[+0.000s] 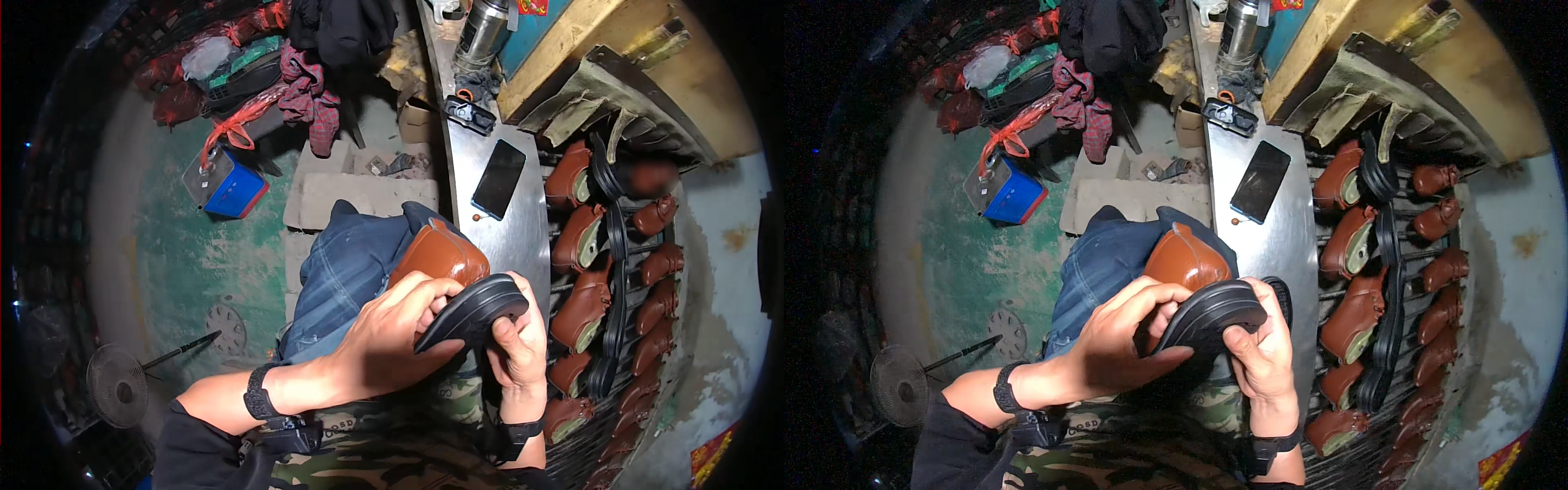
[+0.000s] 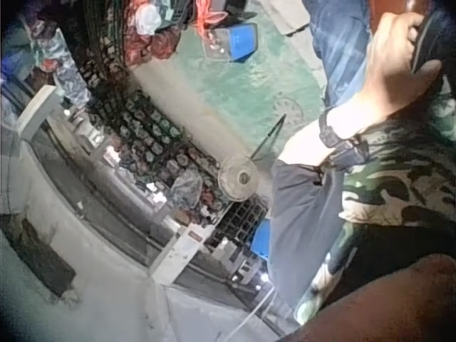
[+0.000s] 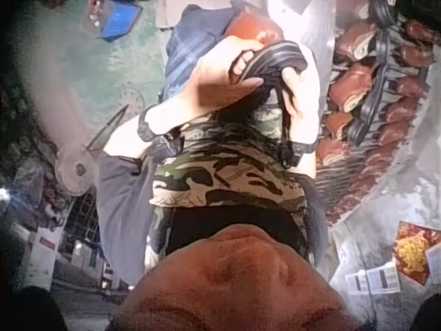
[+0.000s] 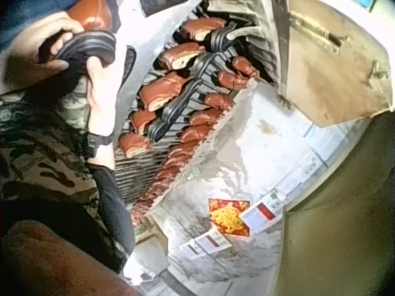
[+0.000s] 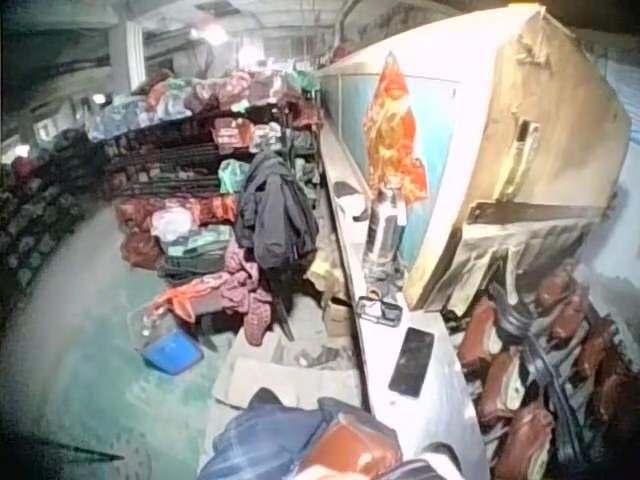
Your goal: Checking the quality of shoes and matching them with soles on a conveyor belt in a shoe manufacturing facility.
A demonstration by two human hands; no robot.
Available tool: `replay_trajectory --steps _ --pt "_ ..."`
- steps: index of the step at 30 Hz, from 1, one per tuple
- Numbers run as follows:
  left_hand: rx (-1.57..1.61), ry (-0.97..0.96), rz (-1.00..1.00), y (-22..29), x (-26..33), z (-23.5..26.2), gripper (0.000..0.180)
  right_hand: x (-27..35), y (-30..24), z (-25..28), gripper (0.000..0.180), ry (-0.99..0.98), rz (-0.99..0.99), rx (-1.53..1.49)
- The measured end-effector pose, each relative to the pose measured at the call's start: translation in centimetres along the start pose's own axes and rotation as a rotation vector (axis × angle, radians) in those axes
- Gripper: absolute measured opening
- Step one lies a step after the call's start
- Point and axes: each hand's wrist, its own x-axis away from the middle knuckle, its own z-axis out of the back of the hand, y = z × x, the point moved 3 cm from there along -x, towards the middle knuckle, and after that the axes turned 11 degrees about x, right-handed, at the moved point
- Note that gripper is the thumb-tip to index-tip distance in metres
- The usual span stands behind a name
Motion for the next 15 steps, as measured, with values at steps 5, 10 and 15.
replay_trajectory --steps 5,10,15 --pt "0.107 0.013 0.090 -1.4 -1.6 0.0 0.057 -2.5 1.4 1.6 0.063 -0.049 -0.093 -0.014" --pt "-0.060 0.044 0.141 -3.7 -2.3 2.8 0.077 -4.8 2.2 2.2 0.061 -0.131 0.070 0.549" --pt "-0.487 -0.124 -0.058 -4.0 -1.2 2.1 0.124 -1.9 1.2 0.1 0.101 -0.116 0.093 0.333"
